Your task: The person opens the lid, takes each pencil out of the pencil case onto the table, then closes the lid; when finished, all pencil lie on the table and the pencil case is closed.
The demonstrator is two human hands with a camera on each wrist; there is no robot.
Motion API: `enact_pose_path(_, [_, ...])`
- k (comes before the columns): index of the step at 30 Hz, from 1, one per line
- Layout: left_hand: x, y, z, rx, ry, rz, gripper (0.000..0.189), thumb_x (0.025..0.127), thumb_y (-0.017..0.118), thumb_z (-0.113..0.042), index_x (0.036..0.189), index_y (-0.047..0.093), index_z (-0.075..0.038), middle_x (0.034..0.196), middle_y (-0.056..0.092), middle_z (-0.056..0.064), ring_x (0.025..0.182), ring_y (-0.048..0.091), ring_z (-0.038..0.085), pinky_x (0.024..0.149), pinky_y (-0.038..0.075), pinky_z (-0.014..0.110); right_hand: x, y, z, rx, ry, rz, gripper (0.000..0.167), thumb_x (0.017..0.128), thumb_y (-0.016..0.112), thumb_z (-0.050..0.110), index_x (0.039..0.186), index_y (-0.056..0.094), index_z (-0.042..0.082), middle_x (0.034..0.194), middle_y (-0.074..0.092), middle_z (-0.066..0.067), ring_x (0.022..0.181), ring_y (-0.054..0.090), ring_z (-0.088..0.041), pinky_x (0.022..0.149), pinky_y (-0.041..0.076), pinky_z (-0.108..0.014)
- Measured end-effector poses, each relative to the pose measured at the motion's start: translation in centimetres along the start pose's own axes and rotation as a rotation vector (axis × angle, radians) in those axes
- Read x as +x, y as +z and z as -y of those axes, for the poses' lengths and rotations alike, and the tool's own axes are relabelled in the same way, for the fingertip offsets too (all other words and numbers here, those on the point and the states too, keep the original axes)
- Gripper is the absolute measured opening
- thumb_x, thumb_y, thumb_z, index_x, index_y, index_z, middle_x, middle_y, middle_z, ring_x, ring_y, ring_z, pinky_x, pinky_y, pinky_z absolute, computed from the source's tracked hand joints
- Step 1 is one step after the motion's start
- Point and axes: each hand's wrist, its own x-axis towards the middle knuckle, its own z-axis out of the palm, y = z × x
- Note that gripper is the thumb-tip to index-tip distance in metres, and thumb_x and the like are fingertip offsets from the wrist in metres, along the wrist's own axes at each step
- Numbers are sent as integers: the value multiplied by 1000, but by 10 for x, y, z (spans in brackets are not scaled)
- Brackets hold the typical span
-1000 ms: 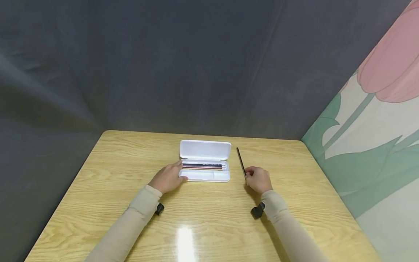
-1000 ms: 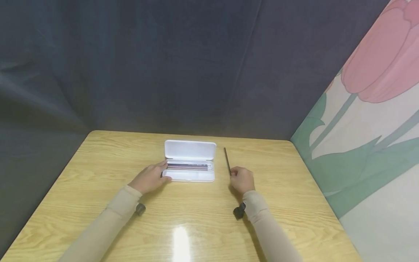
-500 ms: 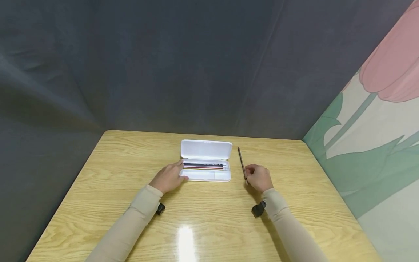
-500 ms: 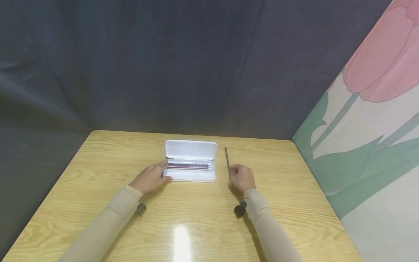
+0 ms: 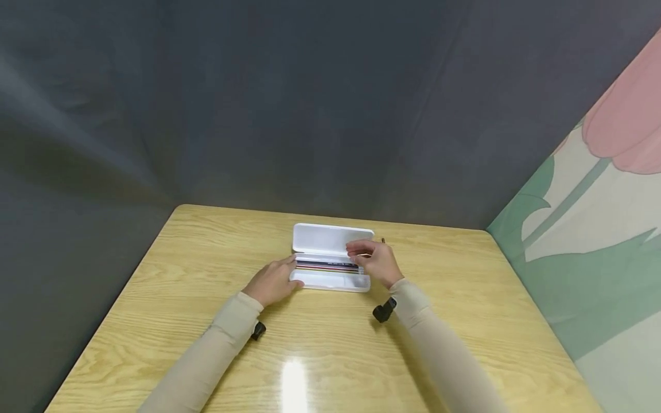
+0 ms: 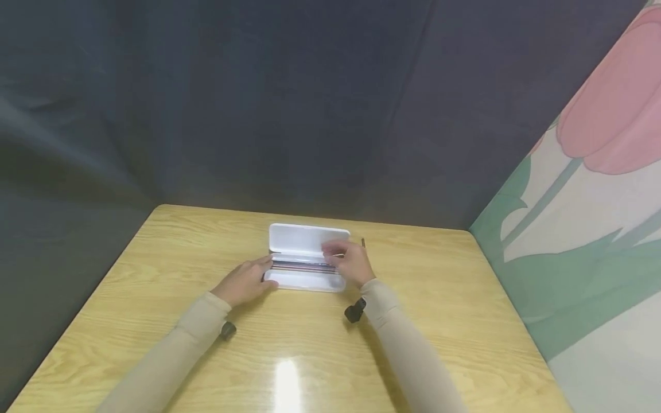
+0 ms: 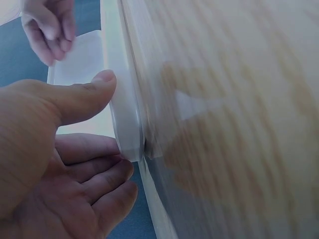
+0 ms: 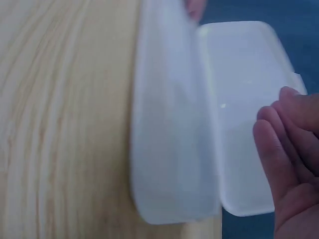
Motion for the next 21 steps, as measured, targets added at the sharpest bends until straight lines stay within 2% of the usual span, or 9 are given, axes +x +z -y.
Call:
enact_pose_path(5, [-1,0,0,1,3,-20,64,95,70,-39,141,56,3,159,43,16,141,50,40,119,43,50,9,19,-11,-237,-26,59,24,87,75,0,109,78,12,101,79,-5,94,75,-16,85,64,-30])
enact_pose_path(8, [0,-1,0,8,7,-23,64,96,70,-39,141,55,4,159,43,16,141,50,39,118,44,50,9,22,-15,-327,-25,67,26,87,77,1,110,78,13,104,79,-2,98,75,-16,89,64,-34])
enact_pose_path(14, [0,-2,-1,7,1,-20,65,95,70,-38,143,54,4,159,43,16,142,49,39,118,44,50,9,23,-20,-390,-40,87,29,86,77,0,112,77,13,109,78,-2,103,73,-17,93,62,-37])
enact_pose_path(21, [-1,-1,-2,8,-7,-17,65,96,70,-38,143,54,4,160,42,15,142,48,39,119,43,50,11,25,-22,-477,-140,114,29,86,76,-3,110,77,12,108,79,-2,99,73,-16,87,63,-36])
